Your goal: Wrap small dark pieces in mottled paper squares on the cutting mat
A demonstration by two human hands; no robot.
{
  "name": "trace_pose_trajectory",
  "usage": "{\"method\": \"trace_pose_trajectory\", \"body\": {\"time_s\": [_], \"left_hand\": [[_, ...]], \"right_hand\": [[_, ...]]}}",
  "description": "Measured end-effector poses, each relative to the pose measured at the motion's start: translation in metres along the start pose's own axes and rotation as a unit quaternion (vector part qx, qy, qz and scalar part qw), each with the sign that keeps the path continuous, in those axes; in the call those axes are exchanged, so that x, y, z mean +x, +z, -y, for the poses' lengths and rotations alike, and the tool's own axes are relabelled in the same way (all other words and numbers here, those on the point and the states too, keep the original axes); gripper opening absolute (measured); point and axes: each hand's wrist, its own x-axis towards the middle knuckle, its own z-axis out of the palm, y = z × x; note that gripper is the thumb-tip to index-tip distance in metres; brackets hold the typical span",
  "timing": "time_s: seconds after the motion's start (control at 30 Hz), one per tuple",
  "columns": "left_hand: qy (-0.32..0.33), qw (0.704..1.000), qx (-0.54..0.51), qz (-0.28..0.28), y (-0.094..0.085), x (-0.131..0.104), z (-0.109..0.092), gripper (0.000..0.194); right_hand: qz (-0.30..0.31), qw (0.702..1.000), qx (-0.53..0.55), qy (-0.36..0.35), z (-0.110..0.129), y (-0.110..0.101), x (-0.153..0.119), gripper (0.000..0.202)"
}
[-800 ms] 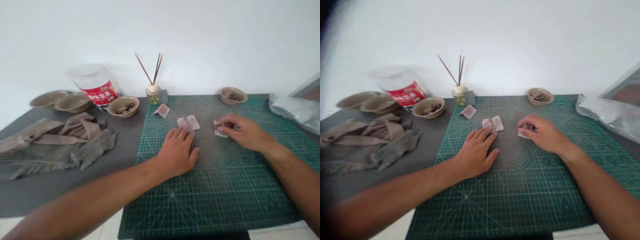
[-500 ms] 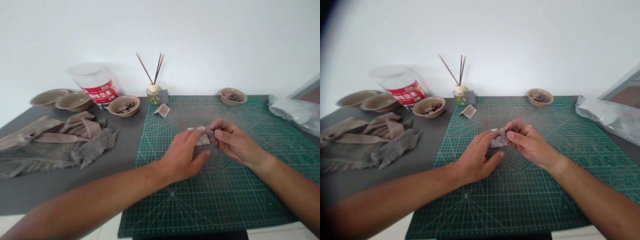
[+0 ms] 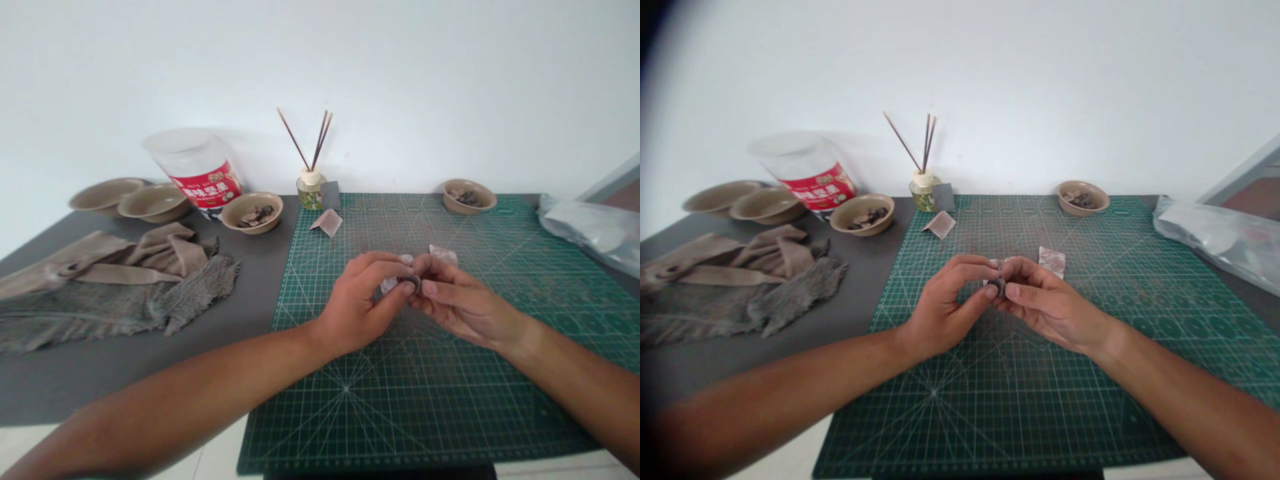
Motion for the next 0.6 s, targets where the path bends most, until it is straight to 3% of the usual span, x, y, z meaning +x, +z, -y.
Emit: {"method": "trace_pose_trajectory", "body": {"time_s": [0.6], "left_hand": [[-0.015, 0.999, -0.043, 0.029, 0.0015, -0.0015, -0.0001, 0.013]], "right_hand": [[0.012, 1.0, -0.001, 0.013, 0.0002, -0.0033, 0.0027, 0.019]]}}
